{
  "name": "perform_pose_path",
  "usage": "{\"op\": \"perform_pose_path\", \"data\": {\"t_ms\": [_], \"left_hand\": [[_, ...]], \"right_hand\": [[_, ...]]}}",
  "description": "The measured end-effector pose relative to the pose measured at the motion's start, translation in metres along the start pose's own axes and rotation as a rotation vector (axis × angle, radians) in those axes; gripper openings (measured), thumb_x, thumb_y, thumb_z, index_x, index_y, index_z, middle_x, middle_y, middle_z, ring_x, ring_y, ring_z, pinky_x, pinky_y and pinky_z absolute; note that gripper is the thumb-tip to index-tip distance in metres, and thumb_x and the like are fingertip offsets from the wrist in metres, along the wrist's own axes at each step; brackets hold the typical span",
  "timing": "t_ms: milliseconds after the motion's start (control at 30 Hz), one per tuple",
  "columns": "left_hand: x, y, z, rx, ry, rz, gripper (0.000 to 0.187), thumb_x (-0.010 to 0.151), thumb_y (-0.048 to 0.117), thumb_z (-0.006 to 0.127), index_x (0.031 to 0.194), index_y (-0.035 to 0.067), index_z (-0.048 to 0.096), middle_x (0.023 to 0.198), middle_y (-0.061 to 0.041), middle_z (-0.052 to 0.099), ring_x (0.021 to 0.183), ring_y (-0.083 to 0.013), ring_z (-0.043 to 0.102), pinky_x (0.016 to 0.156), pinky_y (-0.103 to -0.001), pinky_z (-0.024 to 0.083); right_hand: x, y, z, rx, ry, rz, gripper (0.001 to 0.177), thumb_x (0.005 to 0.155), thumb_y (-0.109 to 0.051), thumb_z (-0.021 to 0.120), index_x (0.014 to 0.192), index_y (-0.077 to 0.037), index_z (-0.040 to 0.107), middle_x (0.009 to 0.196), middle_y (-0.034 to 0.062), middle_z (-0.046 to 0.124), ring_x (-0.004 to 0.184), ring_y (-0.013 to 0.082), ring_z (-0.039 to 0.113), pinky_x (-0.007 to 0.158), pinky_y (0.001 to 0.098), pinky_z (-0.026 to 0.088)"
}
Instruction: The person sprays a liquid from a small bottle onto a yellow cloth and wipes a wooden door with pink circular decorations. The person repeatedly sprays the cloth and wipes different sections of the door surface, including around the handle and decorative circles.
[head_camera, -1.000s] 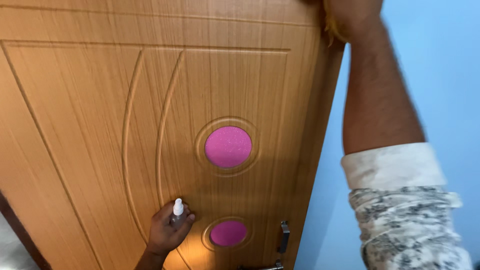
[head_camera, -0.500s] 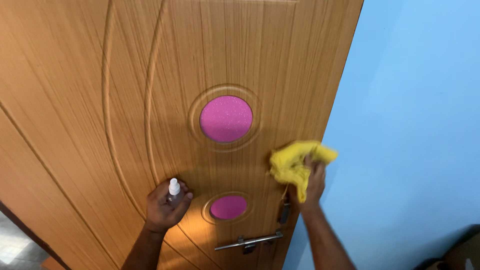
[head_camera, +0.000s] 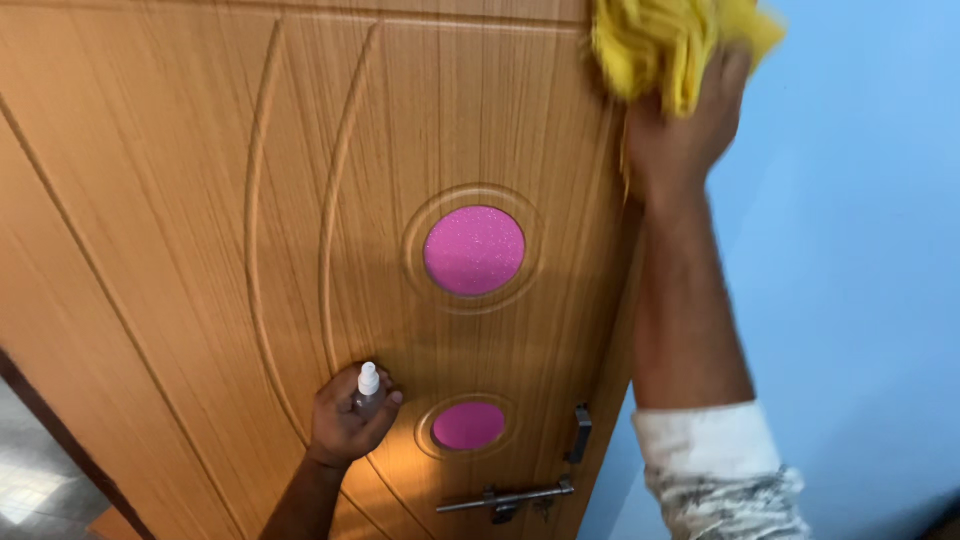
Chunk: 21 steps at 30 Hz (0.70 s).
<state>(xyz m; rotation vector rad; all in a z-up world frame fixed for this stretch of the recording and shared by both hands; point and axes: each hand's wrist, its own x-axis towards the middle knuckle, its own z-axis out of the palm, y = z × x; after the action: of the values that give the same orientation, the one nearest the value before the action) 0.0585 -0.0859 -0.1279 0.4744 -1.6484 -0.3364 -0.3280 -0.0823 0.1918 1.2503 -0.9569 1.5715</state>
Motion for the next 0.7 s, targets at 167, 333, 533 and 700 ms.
{"op": "perform_pose_path", "data": {"t_ms": [167, 333, 533, 700], "left_hand": [[-0.001, -0.003, -0.002, 0.001, -0.014, -0.038, 0.02, 0.081, 0.005, 0.079, 0.096, 0.002, 0.067, 0.086, -0.005, 0.069, 0.076, -0.0112, 0.066, 0.067, -0.026, 0.055], [0.002, -0.001, -0.003, 0.011, -0.018, -0.049, 0.021, 0.079, 0.005, 0.08, 0.096, 0.002, 0.067, 0.084, -0.005, 0.069, 0.075, -0.011, 0.066, 0.065, -0.026, 0.055], [0.0, -0.001, -0.004, 0.015, -0.03, -0.03, 0.02, 0.081, 0.005, 0.079, 0.096, 0.002, 0.067, 0.085, -0.005, 0.069, 0.077, -0.0105, 0.067, 0.067, -0.026, 0.055], [0.0, -0.001, -0.001, -0.075, -0.017, -0.01, 0.02, 0.083, 0.004, 0.077, 0.098, 0.002, 0.065, 0.09, -0.005, 0.068, 0.083, -0.0107, 0.068, 0.071, -0.026, 0.056]], "right_hand": [[0.058, -0.053, 0.016, -0.077, -0.242, -0.062, 0.031, 0.093, -0.016, 0.077, 0.123, -0.013, 0.068, 0.121, 0.0117, 0.067, 0.112, 0.0346, 0.063, 0.088, 0.0487, 0.054], [-0.082, -0.09, -0.007, -0.059, -0.642, -0.433, 0.074, 0.081, -0.02, 0.073, 0.153, -0.021, 0.054, 0.118, 0.0141, 0.06, 0.11, 0.0337, 0.059, 0.086, 0.0441, 0.053], [-0.255, -0.05, -0.091, -0.008, -0.775, -0.549, 0.077, 0.084, -0.016, 0.077, 0.157, -0.019, 0.052, 0.087, 0.0029, 0.052, 0.081, 0.0212, 0.058, 0.075, 0.0387, 0.053], [-0.227, -0.001, -0.089, -0.108, -0.418, -0.22, 0.079, 0.08, -0.035, 0.08, 0.151, -0.019, 0.049, 0.096, 0.0124, 0.057, 0.083, 0.0307, 0.06, 0.061, 0.0414, 0.051]]}}
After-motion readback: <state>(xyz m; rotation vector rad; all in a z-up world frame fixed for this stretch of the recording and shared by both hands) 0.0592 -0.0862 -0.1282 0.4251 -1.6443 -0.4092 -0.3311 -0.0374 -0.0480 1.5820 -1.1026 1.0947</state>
